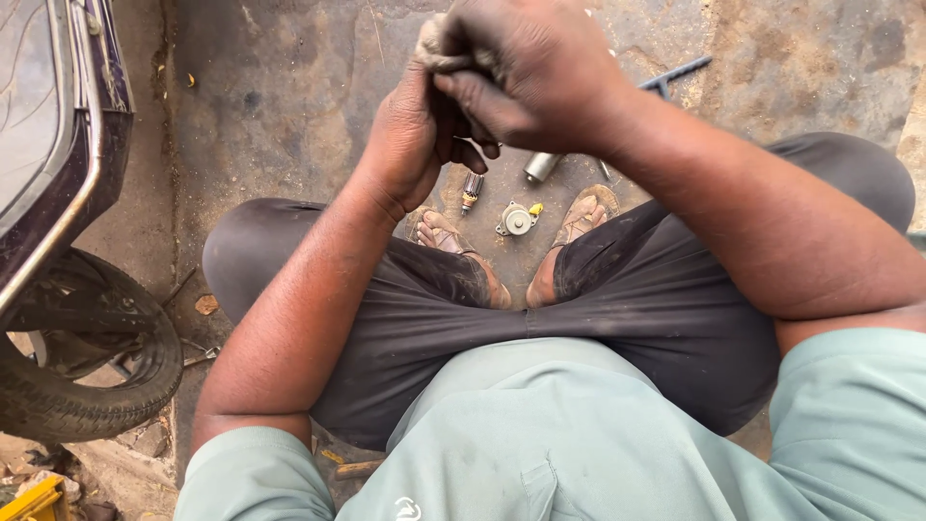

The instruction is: The recorder is cleaning and lubricating parts of a motorcycle engine component, likely a starter motor, while sitting on the floor.

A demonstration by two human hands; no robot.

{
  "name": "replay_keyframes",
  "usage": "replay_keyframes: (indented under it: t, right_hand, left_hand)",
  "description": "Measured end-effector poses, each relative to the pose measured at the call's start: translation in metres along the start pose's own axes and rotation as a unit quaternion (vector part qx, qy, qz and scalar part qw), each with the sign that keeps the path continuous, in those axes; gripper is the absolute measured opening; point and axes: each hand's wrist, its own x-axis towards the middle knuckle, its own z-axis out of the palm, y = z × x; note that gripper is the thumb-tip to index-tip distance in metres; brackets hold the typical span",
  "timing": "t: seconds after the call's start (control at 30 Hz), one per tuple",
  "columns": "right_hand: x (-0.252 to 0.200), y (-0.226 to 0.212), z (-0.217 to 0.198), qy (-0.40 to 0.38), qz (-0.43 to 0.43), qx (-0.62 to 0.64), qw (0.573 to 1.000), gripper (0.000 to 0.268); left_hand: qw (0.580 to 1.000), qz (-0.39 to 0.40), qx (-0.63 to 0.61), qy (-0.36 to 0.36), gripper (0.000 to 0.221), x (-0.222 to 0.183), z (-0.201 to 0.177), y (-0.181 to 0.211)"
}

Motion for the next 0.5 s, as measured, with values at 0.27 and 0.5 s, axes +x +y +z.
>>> replay_keyframes:
  t: [0.27,0.5]
  right_hand:
    - [0.005,0.022,-0.007,0.038,0.026,-0.113,0.993,0.011]
    - [-0.001,0.018,-0.011,0.06,0.013,-0.197,0.979,0.015]
  left_hand:
    - [0.996,0.088,-0.008,0.031,0.061,-0.003,-0.001,0.005]
    - [0.989,0.145,-0.037,0.006,0.047,-0.013,0.005,0.034]
